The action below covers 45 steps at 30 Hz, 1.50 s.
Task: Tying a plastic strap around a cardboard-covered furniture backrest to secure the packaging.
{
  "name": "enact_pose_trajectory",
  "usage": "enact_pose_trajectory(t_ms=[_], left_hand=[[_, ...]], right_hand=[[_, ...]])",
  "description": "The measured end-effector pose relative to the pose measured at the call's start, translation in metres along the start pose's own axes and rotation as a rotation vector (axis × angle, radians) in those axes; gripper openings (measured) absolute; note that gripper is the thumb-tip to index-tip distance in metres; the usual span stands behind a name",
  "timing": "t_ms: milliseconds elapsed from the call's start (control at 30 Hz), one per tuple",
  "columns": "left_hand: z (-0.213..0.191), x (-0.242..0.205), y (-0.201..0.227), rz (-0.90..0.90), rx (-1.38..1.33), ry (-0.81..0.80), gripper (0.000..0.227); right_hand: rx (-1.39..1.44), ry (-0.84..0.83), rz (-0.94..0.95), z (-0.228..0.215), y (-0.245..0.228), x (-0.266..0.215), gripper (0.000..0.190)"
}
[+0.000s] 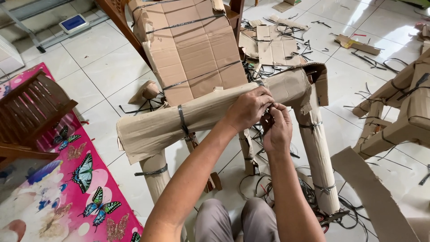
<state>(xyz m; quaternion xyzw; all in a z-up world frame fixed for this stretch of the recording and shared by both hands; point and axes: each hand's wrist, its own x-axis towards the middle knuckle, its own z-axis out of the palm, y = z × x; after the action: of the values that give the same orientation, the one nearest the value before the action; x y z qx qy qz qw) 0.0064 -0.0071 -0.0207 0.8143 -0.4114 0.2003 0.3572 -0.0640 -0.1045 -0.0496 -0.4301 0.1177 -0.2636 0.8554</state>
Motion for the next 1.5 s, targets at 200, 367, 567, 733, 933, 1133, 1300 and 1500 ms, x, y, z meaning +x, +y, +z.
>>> enact_pose_trajectory(t_ms=[200,367,567,733,933,1133,1300,1500], left_hand=[[-0.006,0.001,0.009,-0.022,0.044,0.002,0.004],[-0.007,-0.003,0.011,-0.008,0.02,-0.021,0.009],[-0.01,-0.007,0.01,-0.002,-0.008,-0.036,0.009],[-0.009,-0.009,0.007,0.01,0.014,-0.027,0.006],[-0.007,-0.009,0.008,0.082,0.107,0.021,0.005],[-0.007,-0.003,0.013,0.047,0.182,-0.04,0.009],[-0.02,-0.003,0.025,0.029,0.099,-0.058,0.018],[-0.008,-0.006,0.013,0.067,0.121,-0.004,0.008]], right_hand=[[0.326,-0.302,0.323,-0.021,0.0,0.003,0.011],[0.314,-0.349,0.298,-0.035,0.019,0.022,0.01],[0.17,-0.306,0.261,-0.024,0.0,0.011,0.009],[0.1,-0.275,0.228,-0.032,0.005,0.015,0.008],[0.026,-0.24,0.188,-0.031,0.006,0.018,0.007],[0.063,-0.242,0.184,-0.023,0.007,0.018,0.009],[0.097,-0.263,0.225,-0.035,0.015,0.03,0.008],[0.123,-0.301,0.316,-0.037,0.011,0.03,0.008]])
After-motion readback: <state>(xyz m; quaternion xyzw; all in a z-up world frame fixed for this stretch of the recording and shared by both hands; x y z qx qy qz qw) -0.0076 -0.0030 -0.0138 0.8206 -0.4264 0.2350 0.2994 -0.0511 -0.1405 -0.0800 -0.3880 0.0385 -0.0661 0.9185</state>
